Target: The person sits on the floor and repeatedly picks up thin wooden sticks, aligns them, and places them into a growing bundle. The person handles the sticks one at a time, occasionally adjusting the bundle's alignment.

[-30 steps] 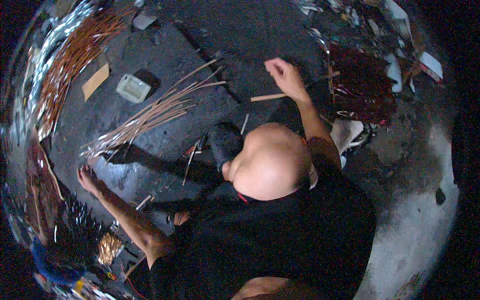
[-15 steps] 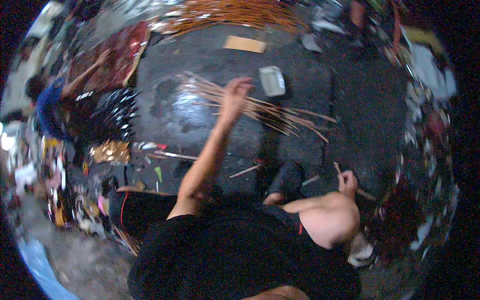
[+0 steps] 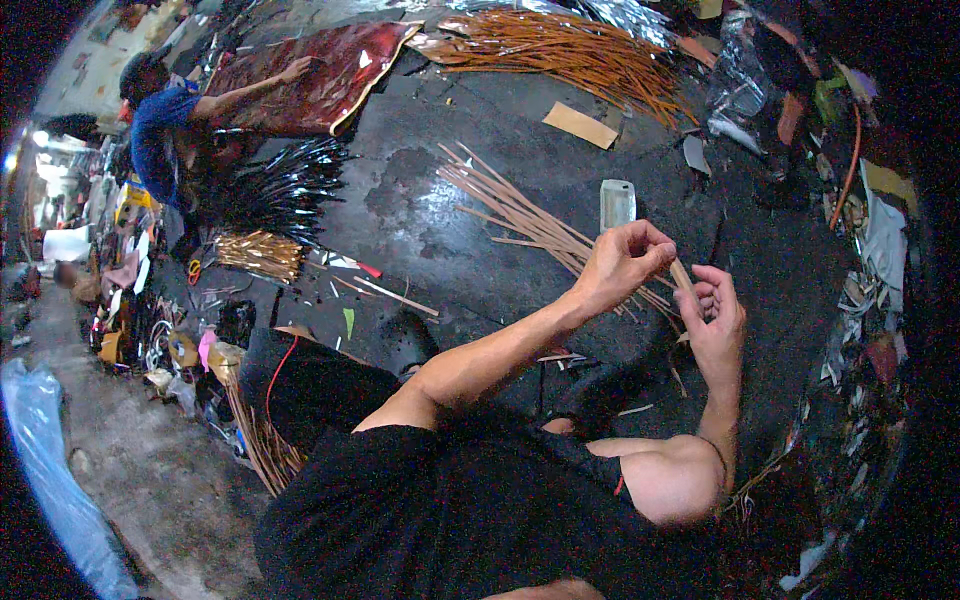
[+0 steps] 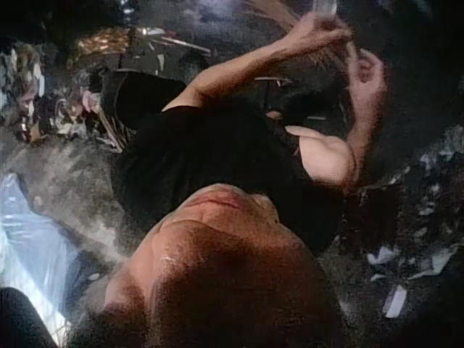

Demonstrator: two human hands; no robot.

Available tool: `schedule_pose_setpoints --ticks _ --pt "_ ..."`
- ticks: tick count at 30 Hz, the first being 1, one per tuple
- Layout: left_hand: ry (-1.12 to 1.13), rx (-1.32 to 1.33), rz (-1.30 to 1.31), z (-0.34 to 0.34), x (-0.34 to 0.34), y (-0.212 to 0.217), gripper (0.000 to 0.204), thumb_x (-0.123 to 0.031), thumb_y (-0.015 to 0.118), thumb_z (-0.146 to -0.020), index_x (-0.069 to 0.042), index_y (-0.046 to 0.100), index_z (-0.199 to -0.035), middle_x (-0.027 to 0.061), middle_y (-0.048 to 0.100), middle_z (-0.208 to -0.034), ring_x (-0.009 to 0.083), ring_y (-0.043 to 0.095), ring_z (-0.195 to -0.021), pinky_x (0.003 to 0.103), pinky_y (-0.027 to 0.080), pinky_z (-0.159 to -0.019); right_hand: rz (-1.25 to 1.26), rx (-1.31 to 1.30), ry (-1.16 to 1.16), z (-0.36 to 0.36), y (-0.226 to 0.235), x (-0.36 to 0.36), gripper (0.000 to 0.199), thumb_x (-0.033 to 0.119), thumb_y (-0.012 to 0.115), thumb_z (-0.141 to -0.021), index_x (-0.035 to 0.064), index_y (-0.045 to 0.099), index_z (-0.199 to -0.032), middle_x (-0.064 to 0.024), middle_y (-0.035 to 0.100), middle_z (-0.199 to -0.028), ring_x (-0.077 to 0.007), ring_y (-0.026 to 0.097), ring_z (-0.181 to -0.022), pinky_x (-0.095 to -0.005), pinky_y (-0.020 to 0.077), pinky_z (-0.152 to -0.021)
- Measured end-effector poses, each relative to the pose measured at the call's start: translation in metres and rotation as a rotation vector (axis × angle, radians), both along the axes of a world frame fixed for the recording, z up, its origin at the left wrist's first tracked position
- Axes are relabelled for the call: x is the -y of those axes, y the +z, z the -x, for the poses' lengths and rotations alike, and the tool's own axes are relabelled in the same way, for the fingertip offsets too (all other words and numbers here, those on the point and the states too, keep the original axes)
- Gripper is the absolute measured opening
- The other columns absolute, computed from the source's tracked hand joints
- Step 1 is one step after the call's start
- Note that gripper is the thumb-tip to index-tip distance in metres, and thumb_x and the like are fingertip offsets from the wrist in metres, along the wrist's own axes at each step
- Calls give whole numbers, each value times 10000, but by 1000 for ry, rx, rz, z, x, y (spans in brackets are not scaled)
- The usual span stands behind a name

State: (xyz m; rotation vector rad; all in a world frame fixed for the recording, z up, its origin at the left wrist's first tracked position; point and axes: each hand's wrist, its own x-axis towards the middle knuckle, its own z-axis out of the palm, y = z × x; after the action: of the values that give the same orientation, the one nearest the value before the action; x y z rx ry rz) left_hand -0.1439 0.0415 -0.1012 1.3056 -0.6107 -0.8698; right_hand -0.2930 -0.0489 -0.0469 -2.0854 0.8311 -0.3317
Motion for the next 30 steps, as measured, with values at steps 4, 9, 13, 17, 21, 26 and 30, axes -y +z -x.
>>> schedule_pose_setpoints --ticks 4,9,13,17,21,26,30 --pt "62 -74 48 -11 -7 4 185 -168 644 -869 7 635 -927 43 658 -826 89 592 -750 248 488 -677 234 2 26 -20 0 -9 259 119 684 -796 72 584 -1030 -97 652 -900 -222 622 -696 -344 505 -634" --pt "28 -134 85 -22 -13 9 180 -164 631 -880 0 631 -954 36 657 -858 86 584 -774 237 481 -700 366 126 26 -33 -9 -16 256 113 691 -779 80 593 -1013 -100 650 -923 -274 645 -788 -358 517 -681" --pt "-131 -140 141 -32 -15 11 281 -172 601 -902 2 601 -1124 37 638 -982 97 585 -879 240 482 -765 201 243 -34 -36 -16 -14 199 87 677 -809 39 607 -988 -85 662 -881 -136 644 -771 -277 519 -672" --pt "-58 -101 117 -29 -9 4 253 -166 590 -907 -4 613 -1100 43 637 -1006 113 575 -941 269 451 -849 155 271 -20 -41 -20 -8 188 100 686 -798 29 602 -950 -67 660 -801 -125 643 -722 -279 520 -641" --pt "2 -254 181 -17 -7 -18 190 -159 546 -936 -20 605 -1051 63 636 -1004 118 568 -923 255 429 -838 101 399 -36 -43 -25 -13 169 98 673 -794 34 576 -917 -65 629 -752 -124 614 -659 -268 494 -598" --pt "51 -413 334 1 -1 -17 184 -192 510 -958 -31 559 -1030 93 633 -964 160 591 -918 298 461 -850 253 463 -12 -39 -42 -13 154 99 654 -802 23 545 -880 -88 615 -726 -196 657 -670 -325 514 -578" --pt "135 -492 340 3 -1 -17 185 -213 521 -952 -49 555 -1027 85 630 -942 167 598 -910 301 473 -836 294 329 -14 -29 -38 -14 161 105 656 -797 26 534 -866 -119 623 -748 -268 663 -680 -348 521 -583"
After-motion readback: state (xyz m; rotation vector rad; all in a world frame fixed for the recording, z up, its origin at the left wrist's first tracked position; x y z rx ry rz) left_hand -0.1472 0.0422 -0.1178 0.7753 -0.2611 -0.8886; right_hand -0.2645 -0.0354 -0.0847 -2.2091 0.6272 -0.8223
